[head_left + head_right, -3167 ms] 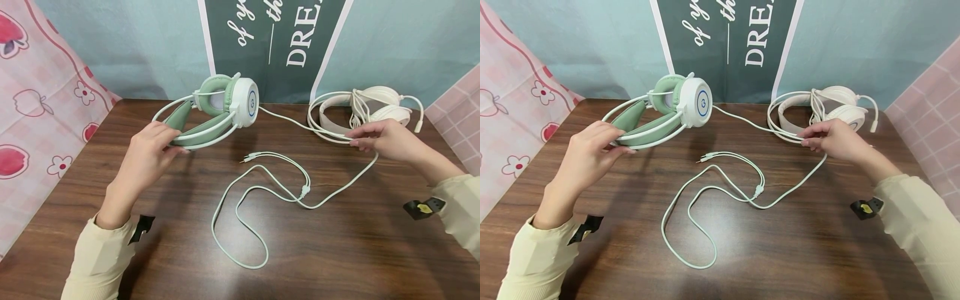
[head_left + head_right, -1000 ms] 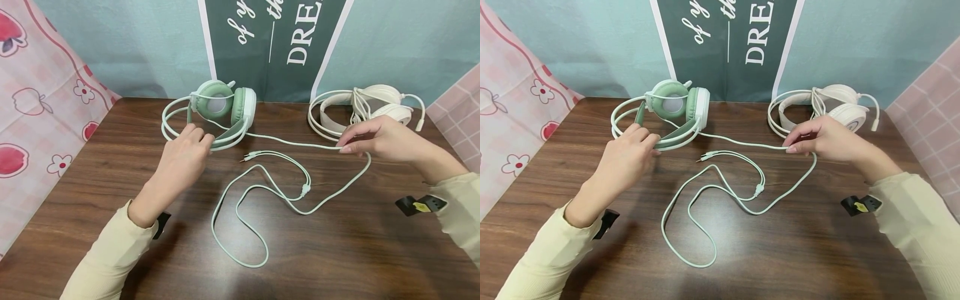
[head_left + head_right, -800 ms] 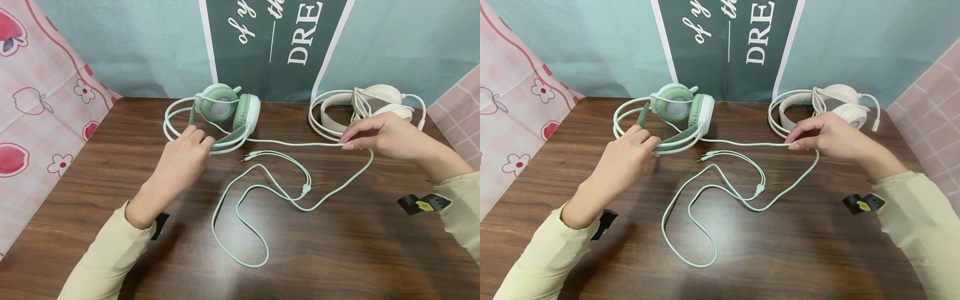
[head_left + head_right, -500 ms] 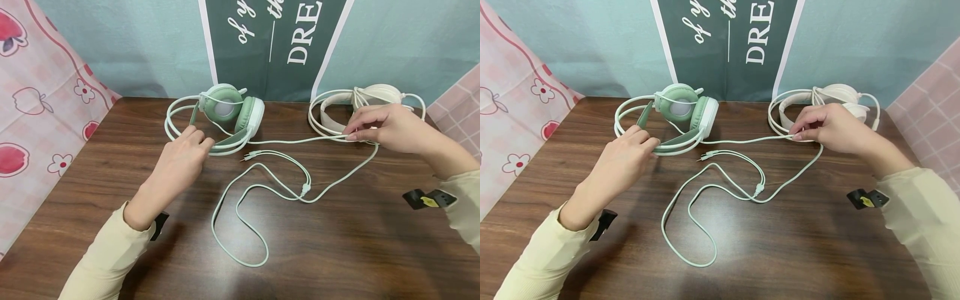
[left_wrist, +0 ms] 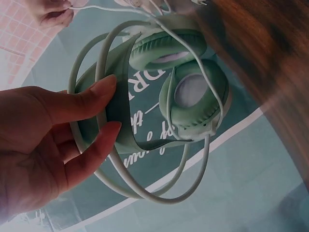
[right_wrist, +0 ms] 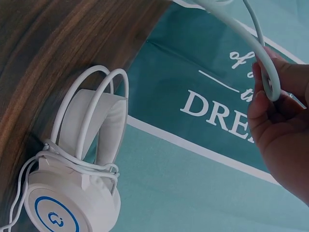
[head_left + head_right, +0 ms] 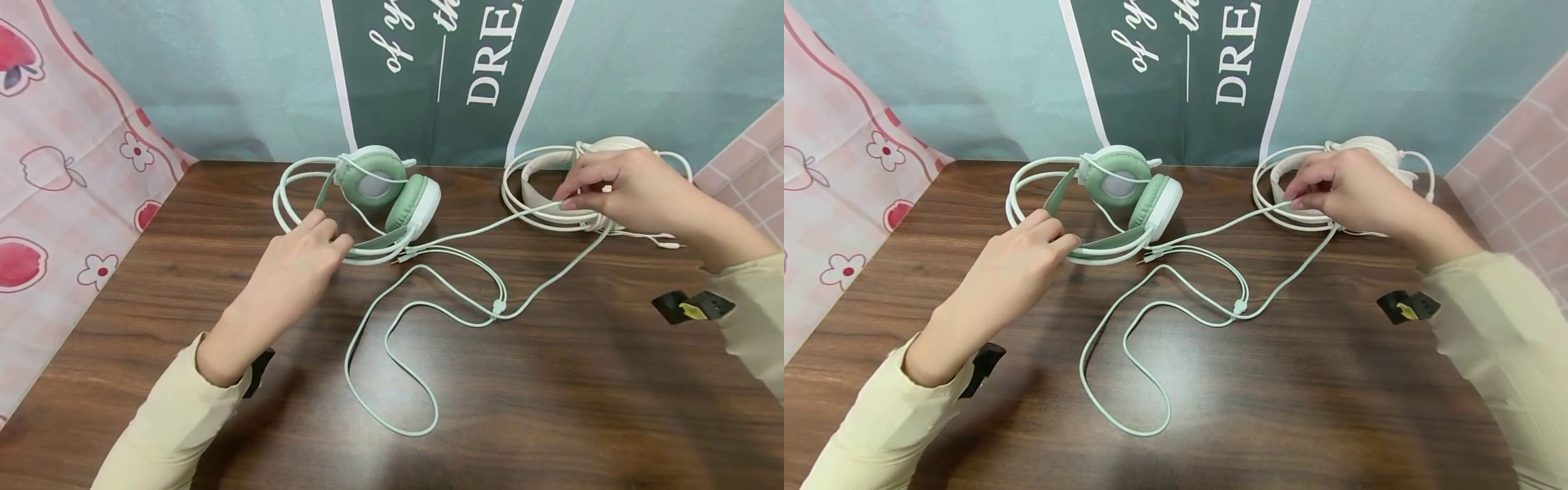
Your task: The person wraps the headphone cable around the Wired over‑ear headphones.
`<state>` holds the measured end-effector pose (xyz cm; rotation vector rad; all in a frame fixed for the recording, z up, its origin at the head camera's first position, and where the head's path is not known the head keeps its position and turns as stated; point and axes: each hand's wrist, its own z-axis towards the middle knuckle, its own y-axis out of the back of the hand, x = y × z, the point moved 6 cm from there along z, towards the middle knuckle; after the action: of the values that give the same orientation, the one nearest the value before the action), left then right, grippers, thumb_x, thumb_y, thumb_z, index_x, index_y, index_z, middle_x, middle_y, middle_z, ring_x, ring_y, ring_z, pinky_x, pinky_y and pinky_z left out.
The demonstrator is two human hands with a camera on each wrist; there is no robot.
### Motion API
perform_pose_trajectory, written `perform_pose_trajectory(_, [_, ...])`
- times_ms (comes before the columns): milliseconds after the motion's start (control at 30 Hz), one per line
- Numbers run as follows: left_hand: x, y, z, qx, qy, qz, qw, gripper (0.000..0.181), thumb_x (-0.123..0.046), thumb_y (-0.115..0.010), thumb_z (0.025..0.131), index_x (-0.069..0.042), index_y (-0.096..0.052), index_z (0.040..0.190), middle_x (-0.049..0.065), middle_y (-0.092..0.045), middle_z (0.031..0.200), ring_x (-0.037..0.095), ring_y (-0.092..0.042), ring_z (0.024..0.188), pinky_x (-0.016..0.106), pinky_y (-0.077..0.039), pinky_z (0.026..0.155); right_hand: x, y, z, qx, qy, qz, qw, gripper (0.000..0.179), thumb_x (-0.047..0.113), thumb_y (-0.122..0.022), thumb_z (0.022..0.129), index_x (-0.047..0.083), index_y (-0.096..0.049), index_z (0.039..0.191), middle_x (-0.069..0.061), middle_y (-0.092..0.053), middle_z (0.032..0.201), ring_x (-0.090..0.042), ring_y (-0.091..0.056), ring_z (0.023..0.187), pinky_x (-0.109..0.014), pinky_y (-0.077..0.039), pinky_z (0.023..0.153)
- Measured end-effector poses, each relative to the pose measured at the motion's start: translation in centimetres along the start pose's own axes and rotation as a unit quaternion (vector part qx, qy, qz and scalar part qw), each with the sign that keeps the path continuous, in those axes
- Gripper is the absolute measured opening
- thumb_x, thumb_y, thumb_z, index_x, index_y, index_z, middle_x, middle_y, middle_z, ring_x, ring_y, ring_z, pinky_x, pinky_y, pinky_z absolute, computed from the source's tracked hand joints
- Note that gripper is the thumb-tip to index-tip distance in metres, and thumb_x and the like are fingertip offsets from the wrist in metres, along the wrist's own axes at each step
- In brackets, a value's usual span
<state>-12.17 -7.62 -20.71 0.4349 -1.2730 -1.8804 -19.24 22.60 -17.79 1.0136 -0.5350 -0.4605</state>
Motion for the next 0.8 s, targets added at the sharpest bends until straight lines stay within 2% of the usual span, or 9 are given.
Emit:
perform_pose_trajectory(33, [-0.1, 0.0, 0.0, 0.003, -0.002, 0.001, 1.0, 0.016, 0.011, -0.058, 0.076, -0.003, -0.056, 0.071, 0.01, -0.047, 0.068, 0.028, -0.047, 0.074, 0.038, -0.043, 0.042, 0.0, 0.0, 0.1, -0.003, 0.001, -0.006, 1.0, 0.031, -0.014, -0.074, 0.059, 0.014, -0.068, 0.07, 0.012, -0.056, 0.069, 0.005, -0.041, 0.062, -0.015, -0.032, 0.056])
perform_pose_trajectory(100, [-0.1, 0.1, 0.0, 0.012, -0.005, 0.002, 0.9999, 0.016, 0.012, -0.058, 0.075, -0.003, -0.056, 0.071, 0.01, -0.047, 0.069, 0.028, -0.047, 0.073, 0.038, -0.043, 0.042, 0.0, -0.1, 0.3, -0.008, 0.006, -0.018, 0.9998, 0.03, -0.013, -0.074, 0.059, 0.014, -0.067, 0.07, 0.011, -0.055, 0.068, 0.003, -0.04, 0.061, -0.012, -0.036, 0.066])
perform_pose_trajectory(167, [-0.2, 0.2, 0.0, 0.021, -0.007, 0.002, 0.9998, 0.016, 0.012, -0.058, 0.075, -0.004, -0.057, 0.072, 0.01, -0.048, 0.069, 0.027, -0.047, 0.074, 0.038, -0.044, 0.043, -0.1, -0.2, 0.5, -0.009, 0.01, -0.033, 0.9994, 0.03, -0.013, -0.073, 0.059, 0.014, -0.067, 0.071, 0.01, -0.054, 0.068, 0.002, -0.041, 0.062, -0.011, -0.034, 0.072])
perform_pose_trajectory(267, [-0.3, 0.5, 0.0, 0.034, -0.01, 0.002, 0.9994, 0.015, 0.012, -0.059, 0.075, -0.004, -0.058, 0.074, 0.009, -0.048, 0.07, 0.027, -0.047, 0.075, 0.038, -0.044, 0.044, -0.2, -0.5, 0.7, 0.002, 0.008, -0.053, 0.9986, 0.03, -0.015, -0.072, 0.059, 0.012, -0.066, 0.071, 0.007, -0.056, 0.07, -0.002, -0.044, 0.063, -0.012, -0.035, 0.076])
perform_pose_trajectory(367, [-0.4, 0.9, -0.1, 0.042, -0.013, -0.001, 0.999, 0.015, 0.011, -0.059, 0.075, -0.004, -0.058, 0.075, 0.009, -0.048, 0.07, 0.026, -0.047, 0.075, 0.038, -0.044, 0.044, -0.4, -1.0, 0.8, 0.026, -0.001, -0.07, 0.9972, 0.029, -0.015, -0.071, 0.059, 0.011, -0.066, 0.072, 0.004, -0.058, 0.072, -0.006, -0.047, 0.062, -0.016, -0.034, 0.062])
perform_pose_trajectory(500, [-0.5, 1.3, -0.3, 0.042, -0.022, -0.003, 0.9989, 0.017, 0.013, -0.059, 0.074, -0.004, -0.058, 0.075, 0.008, -0.046, 0.069, 0.025, -0.046, 0.074, 0.038, -0.043, 0.043, -0.9, -1.1, 0.8, 0.036, -0.007, -0.09, 0.9952, 0.025, -0.012, -0.072, 0.059, 0.009, -0.066, 0.07, 0.001, -0.057, 0.071, -0.011, -0.048, 0.059, -0.019, -0.034, 0.057])
perform_pose_trajectory(633, [-0.6, 1.6, -0.4, 0.041, -0.032, -0.01, 0.9986, 0.017, 0.012, -0.059, 0.074, -0.005, -0.057, 0.074, 0.006, -0.045, 0.068, 0.025, -0.046, 0.074, 0.037, -0.042, 0.042, -1.0, -0.7, 1.1, 0.023, -0.019, -0.113, 0.9931, 0.023, -0.011, -0.071, 0.06, 0.009, -0.066, 0.069, 0.001, -0.056, 0.068, -0.011, -0.048, 0.057, -0.024, -0.036, 0.055])
perform_pose_trajectory(800, [-0.9, 1.8, -0.2, 0.043, -0.044, -0.017, 0.998, 0.018, 0.012, -0.059, 0.076, -0.006, -0.057, 0.073, 0.005, -0.044, 0.068, 0.023, -0.046, 0.073, 0.037, -0.042, 0.043, -0.6, 0.2, 1.8, -0.018, -0.027, -0.123, 0.9919, 0.021, -0.012, -0.068, 0.062, 0.007, -0.068, 0.07, -0.001, -0.059, 0.068, -0.005, -0.046, 0.057, -0.022, -0.033, 0.054])
